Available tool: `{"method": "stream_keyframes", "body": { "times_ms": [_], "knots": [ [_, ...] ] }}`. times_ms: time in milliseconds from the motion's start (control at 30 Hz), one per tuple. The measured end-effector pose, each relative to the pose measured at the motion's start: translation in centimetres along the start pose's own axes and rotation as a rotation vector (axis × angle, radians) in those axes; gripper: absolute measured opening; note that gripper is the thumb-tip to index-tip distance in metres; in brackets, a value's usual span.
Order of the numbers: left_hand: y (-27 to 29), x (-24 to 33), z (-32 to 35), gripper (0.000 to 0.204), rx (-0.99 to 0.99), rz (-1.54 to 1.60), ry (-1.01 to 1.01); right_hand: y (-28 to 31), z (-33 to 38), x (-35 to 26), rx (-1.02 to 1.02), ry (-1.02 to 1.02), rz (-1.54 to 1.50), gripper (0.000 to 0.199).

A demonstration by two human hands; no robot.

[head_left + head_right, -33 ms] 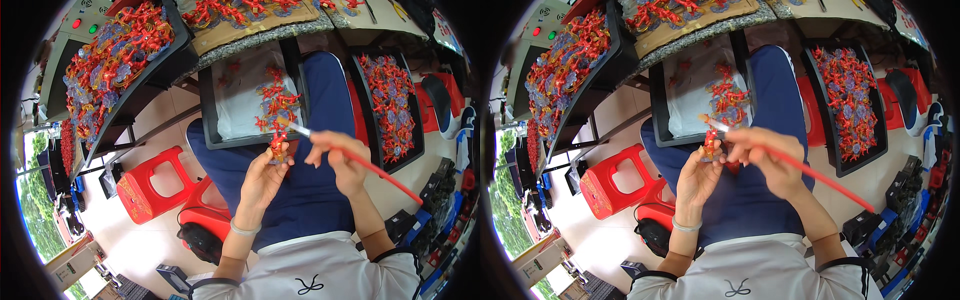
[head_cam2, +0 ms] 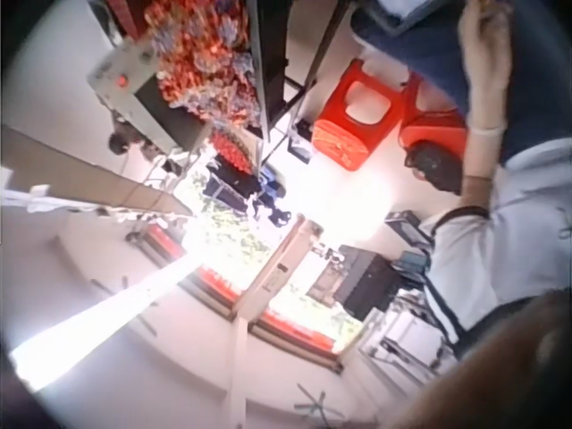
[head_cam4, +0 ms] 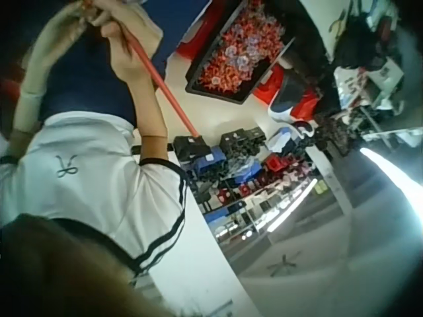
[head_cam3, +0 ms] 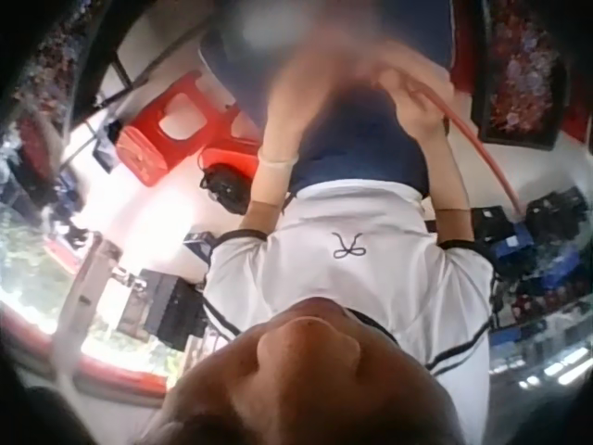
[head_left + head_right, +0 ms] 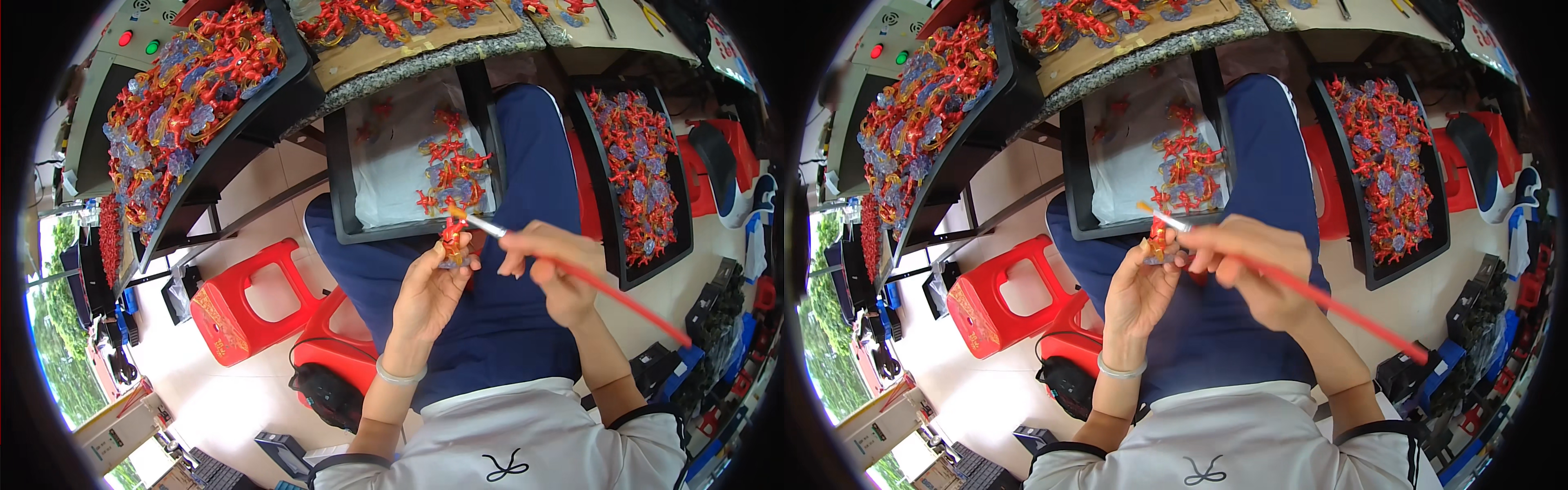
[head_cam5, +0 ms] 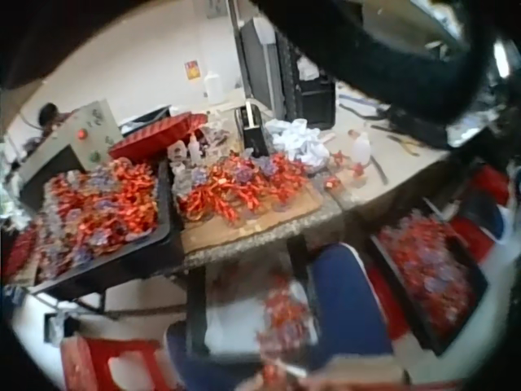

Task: Apply gold/yellow paint to small red plastic dragon toy figurines using a paintbrush.

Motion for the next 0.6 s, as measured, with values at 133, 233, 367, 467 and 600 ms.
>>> {"method": "stream_keyframes", "body": {
  "times_ms": [133,233,367,467,600],
  "knots": [
    [-0.5,0.1,0.4,0.037,-0.014,-0.037,-0.022,-0.4,-0.1,0.5,0.025,0.144,0.236,0.03],
    [-0.3,0.0,0.4,0.037,-0.041,-0.074,-0.045,0.3,0.1,-0.4,0.069,0.125,0.292,0.026],
    [-0.7,0.3,0.6,0.036,-0.014,-0.003,-0.003,-0.3,-0.2,-1.5,0.058,0.236,0.363,0.021],
    [-1.0,0.5,0.7,0.035,-0.058,0.141,0.061,0.7,-0.8,-0.1,0.085,0.129,0.462,0.018],
    [-1.3,0.1,0.9,0.033,-0.057,0.41,0.261,1.3,-1.5,0.2,0.184,0.041,0.176,0.015]
  ]
}}
Point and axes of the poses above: each hand's wrist, its own z-axis away from the middle knuckle, its own y-axis out of the back of the hand, x = y × z, the point moved 2 cm from there along -z, towards the middle knuckle, and after that the axes turned 11 degrees about -y, right-handed, at the moved point
